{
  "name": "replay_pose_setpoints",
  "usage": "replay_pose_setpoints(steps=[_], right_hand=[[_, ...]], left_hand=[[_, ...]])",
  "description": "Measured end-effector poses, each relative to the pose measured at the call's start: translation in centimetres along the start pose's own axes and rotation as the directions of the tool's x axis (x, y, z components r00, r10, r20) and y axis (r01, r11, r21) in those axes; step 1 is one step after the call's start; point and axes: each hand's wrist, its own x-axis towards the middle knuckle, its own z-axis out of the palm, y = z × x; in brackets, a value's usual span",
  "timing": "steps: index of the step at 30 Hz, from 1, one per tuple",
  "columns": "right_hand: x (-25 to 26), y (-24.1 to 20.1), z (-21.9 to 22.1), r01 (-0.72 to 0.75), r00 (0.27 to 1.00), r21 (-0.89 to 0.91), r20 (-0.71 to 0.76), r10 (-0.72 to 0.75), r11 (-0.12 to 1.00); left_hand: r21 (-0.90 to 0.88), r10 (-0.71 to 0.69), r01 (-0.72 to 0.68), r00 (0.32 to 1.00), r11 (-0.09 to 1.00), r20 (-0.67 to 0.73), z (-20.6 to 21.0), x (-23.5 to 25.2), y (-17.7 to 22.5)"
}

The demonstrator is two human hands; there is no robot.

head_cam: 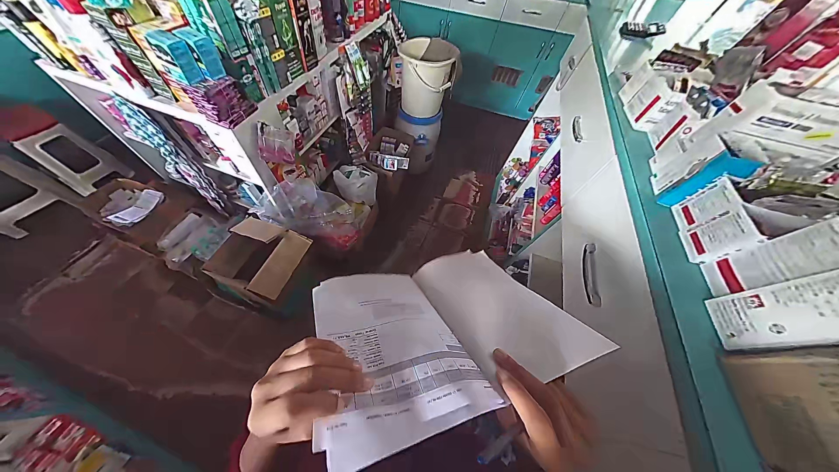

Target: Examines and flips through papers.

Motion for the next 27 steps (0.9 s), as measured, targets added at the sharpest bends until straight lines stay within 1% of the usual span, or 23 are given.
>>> replay_pose_setpoints(steps=[3,5,8,12,16,22,27], right_hand=[[-0.1,0.0,0.1,0.050,0.999,0.077,0.017,-0.052,0.996],[0.0,-0.2,0.0,0.084,0.996,0.080,0.035,-0.087,0.993],[0.2,-0.4,-0.1,0.087,0.993,0.079,0.067,-0.092,0.993],[0.1,-0.5,-0.2,0.062,0.993,0.115,0.091,-0.072,0.991],[0.4,-0.4,0.0,0.095,0.990,0.150,0.089,-0.109,0.984],[0.9,-0.5,-0.5,0.141,0.970,0.157,0.176,-0.168,0.978],[1.3,-0.4,-0.4,0.142,0.965,0.201,0.190,-0.180,0.969]], left_hand=[[-0.062,-0.066,0.063,0.996,0.996,-0.053,0.2,0.0,-0.8],[-0.097,-0.080,0.073,0.994,0.993,-0.074,0.4,0.1,-1.4],[-0.125,-0.085,0.073,0.993,0.989,-0.087,0.5,0.2,-1.8],[-0.146,-0.090,0.076,0.992,0.986,-0.093,0.6,0.4,-2.2],[-0.171,-0.119,0.103,0.990,0.980,-0.082,0.6,0.9,-2.6],[-0.180,-0.168,0.153,0.983,0.972,-0.069,1.0,1.0,-3.3],[-0.170,-0.170,0.157,0.983,0.973,-0.065,1.3,0.7,-4.2]])
